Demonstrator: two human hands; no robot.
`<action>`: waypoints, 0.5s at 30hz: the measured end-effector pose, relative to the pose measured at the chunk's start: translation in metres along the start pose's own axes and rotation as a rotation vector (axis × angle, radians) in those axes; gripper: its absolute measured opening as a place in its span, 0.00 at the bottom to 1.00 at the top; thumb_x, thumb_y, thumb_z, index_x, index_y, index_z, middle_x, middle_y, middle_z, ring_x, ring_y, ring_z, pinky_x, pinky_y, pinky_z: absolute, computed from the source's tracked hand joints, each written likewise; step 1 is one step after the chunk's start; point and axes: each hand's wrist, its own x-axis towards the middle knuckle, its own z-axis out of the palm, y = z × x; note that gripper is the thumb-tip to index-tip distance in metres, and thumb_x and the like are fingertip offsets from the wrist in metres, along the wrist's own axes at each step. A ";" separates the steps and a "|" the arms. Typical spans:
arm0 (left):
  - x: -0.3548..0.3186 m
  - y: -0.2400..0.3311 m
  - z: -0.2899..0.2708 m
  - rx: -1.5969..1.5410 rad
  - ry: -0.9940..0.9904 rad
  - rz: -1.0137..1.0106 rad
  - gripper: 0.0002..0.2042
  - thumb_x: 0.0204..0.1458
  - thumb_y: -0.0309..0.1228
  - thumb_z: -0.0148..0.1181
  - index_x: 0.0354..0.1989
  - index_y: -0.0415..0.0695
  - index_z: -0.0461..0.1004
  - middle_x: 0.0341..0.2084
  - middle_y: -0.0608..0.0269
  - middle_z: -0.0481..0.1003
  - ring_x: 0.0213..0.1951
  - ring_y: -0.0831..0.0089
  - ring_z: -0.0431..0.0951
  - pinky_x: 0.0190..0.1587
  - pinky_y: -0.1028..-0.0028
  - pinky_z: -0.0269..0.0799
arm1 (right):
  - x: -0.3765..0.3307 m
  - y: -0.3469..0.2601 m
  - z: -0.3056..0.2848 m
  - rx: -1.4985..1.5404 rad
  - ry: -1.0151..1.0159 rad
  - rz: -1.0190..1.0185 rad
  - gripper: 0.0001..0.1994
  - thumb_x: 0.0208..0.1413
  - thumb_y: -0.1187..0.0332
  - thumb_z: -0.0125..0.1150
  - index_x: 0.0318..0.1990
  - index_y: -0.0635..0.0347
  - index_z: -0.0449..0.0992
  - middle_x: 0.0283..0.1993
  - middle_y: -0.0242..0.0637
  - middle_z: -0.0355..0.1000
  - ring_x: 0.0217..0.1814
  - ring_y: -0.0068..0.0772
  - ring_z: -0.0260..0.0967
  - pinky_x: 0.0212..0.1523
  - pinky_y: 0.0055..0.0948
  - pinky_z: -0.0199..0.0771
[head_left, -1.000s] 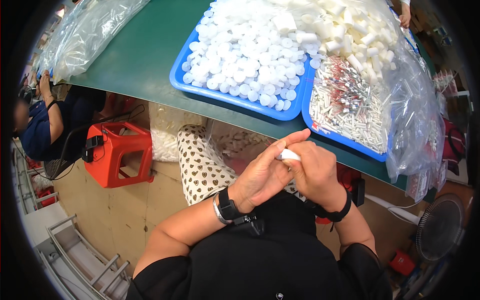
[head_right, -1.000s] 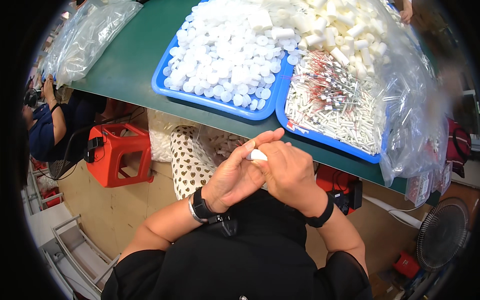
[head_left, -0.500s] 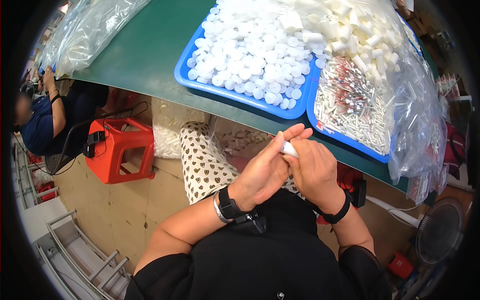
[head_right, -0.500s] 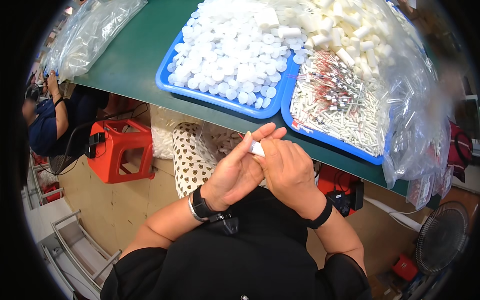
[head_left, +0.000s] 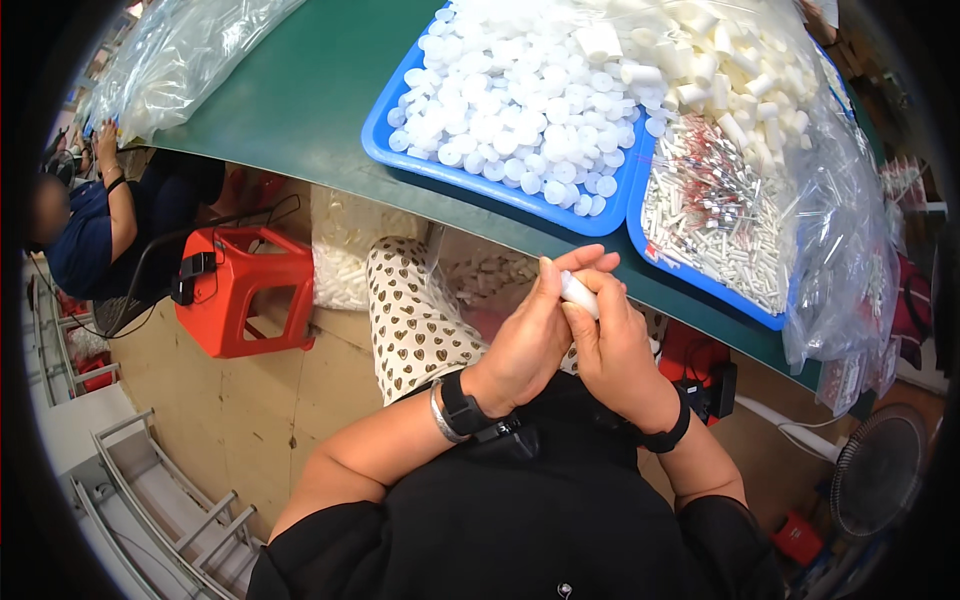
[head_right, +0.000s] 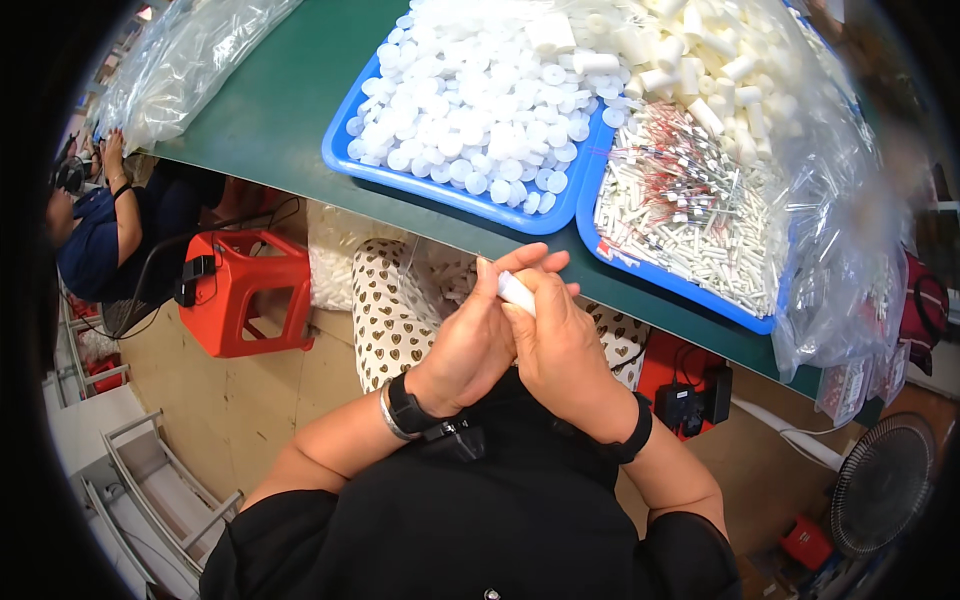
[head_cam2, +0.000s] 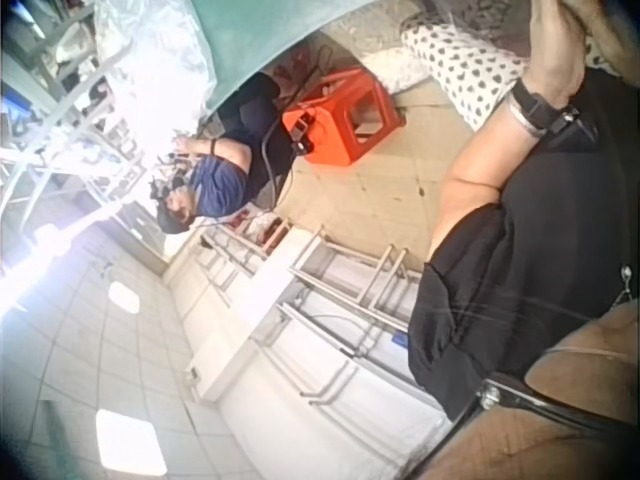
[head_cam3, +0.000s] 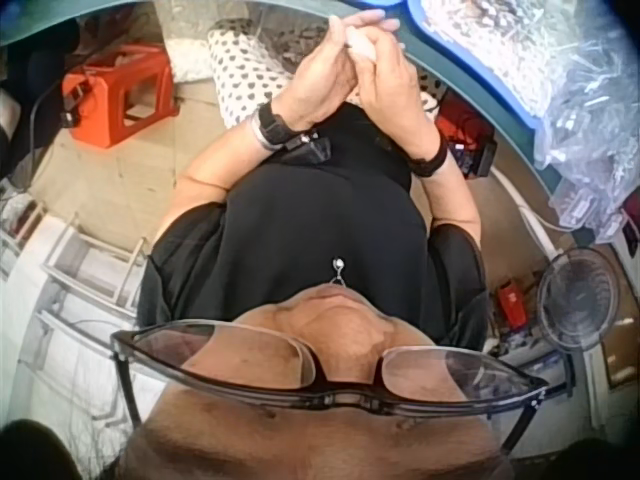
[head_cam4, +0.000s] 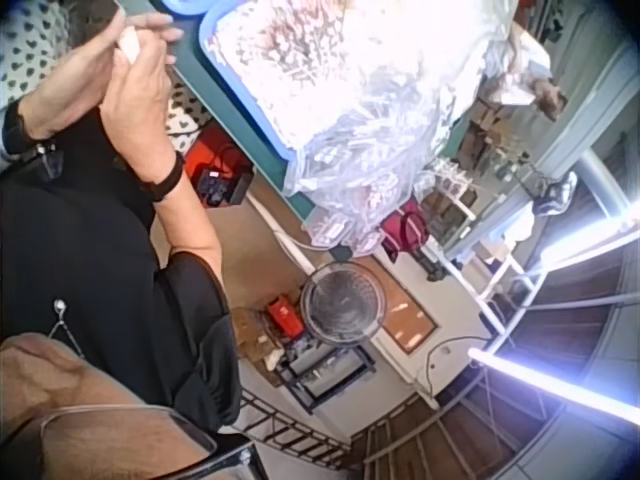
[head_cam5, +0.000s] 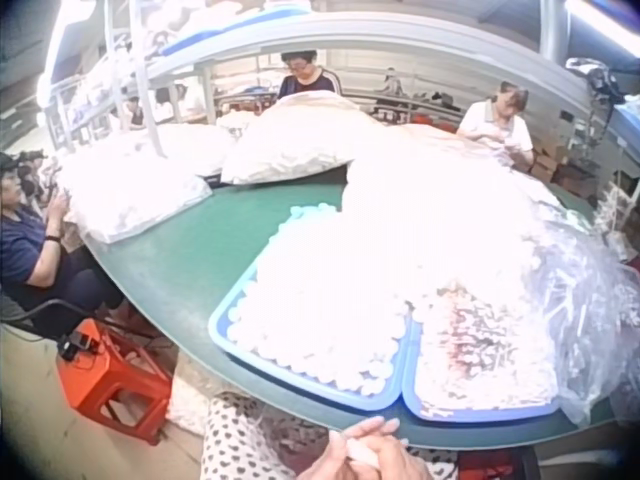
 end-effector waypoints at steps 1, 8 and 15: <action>-0.002 -0.002 -0.001 0.024 0.002 0.006 0.31 0.66 0.55 0.27 0.67 0.44 0.53 0.65 0.55 0.59 0.63 0.59 0.64 0.66 0.60 0.62 | -0.001 -0.001 0.001 -0.016 -0.002 0.000 0.12 0.61 0.73 0.56 0.49 0.66 0.67 0.36 0.49 0.73 0.36 0.52 0.75 0.33 0.41 0.73; -0.014 0.010 -0.006 0.166 0.050 -0.054 0.32 0.66 0.57 0.27 0.69 0.47 0.52 0.65 0.55 0.59 0.62 0.61 0.66 0.63 0.62 0.66 | 0.001 -0.001 -0.006 0.721 -0.234 0.514 0.14 0.69 0.63 0.47 0.49 0.66 0.68 0.30 0.37 0.71 0.21 0.21 0.64 0.21 0.22 0.62; -0.010 0.021 -0.012 0.080 -0.014 -0.087 0.31 0.68 0.53 0.26 0.67 0.42 0.57 0.64 0.54 0.62 0.63 0.61 0.65 0.62 0.62 0.68 | 0.004 0.004 -0.014 1.348 -0.449 0.876 0.21 0.72 0.55 0.38 0.48 0.65 0.70 0.25 0.31 0.66 0.14 0.11 0.49 0.16 0.14 0.47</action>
